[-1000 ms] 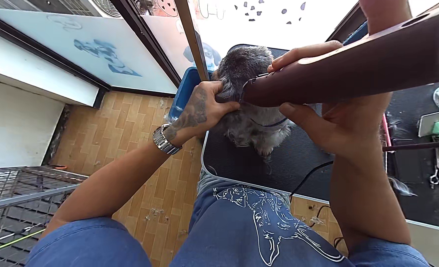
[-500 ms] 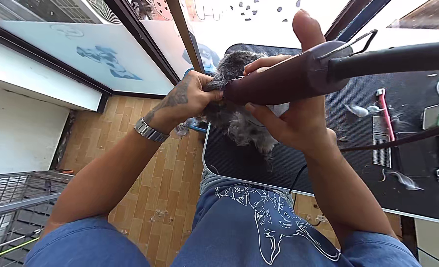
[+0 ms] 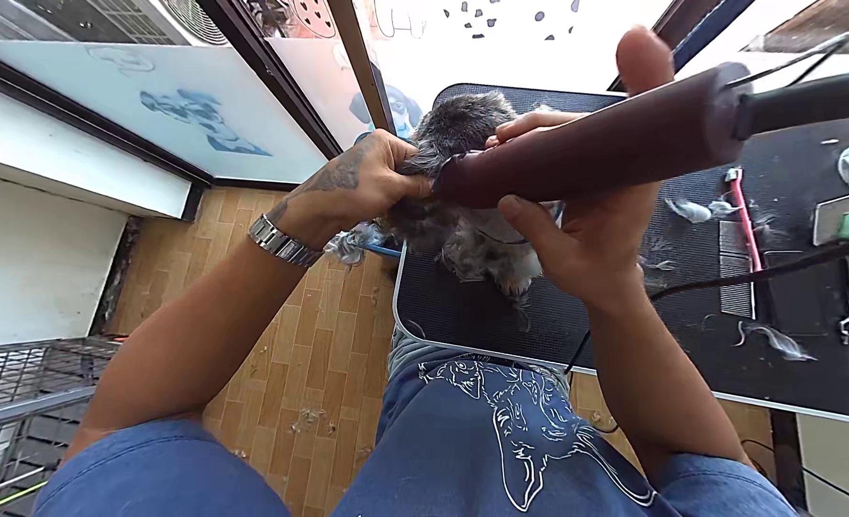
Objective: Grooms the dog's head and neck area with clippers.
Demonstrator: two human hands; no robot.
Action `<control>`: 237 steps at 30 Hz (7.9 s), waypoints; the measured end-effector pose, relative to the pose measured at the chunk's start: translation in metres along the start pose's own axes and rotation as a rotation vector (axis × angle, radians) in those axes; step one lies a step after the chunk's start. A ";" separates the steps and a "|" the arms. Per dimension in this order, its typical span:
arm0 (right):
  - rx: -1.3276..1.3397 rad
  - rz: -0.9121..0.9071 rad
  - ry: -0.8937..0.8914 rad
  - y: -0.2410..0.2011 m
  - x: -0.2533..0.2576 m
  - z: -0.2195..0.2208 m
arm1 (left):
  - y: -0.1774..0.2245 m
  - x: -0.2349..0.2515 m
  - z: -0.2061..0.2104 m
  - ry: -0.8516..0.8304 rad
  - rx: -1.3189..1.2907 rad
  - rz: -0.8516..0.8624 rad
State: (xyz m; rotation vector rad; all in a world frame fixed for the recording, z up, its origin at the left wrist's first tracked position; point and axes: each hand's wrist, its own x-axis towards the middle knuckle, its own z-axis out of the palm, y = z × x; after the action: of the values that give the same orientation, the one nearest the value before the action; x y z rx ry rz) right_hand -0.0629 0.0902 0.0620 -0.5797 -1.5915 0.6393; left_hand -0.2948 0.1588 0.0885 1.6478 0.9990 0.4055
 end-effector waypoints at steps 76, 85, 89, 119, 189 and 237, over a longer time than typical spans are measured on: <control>-0.134 0.192 -0.118 -0.024 -0.007 -0.041 | 0.007 -0.009 0.015 0.078 -0.040 -0.057; -0.220 0.023 -0.151 -0.016 0.006 -0.017 | 0.010 0.000 0.017 -0.036 -0.207 -0.120; -0.354 0.058 -0.237 -0.018 0.003 -0.015 | 0.008 0.000 0.020 0.033 -0.170 -0.097; -0.204 0.149 -0.346 -0.012 -0.001 -0.023 | -0.002 -0.005 0.034 0.035 -0.109 -0.016; -0.011 0.098 0.109 -0.030 -0.045 -0.080 | 0.049 0.013 0.093 0.084 -0.050 -0.200; -0.065 0.037 0.464 -0.032 -0.055 -0.054 | 0.061 0.017 0.098 0.133 -0.247 -0.348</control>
State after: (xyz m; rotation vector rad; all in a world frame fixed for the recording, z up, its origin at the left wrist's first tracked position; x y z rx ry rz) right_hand -0.0031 0.0331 0.0490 -0.7469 -1.1703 0.4405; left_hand -0.1914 0.1091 0.1088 1.2103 1.2568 0.3888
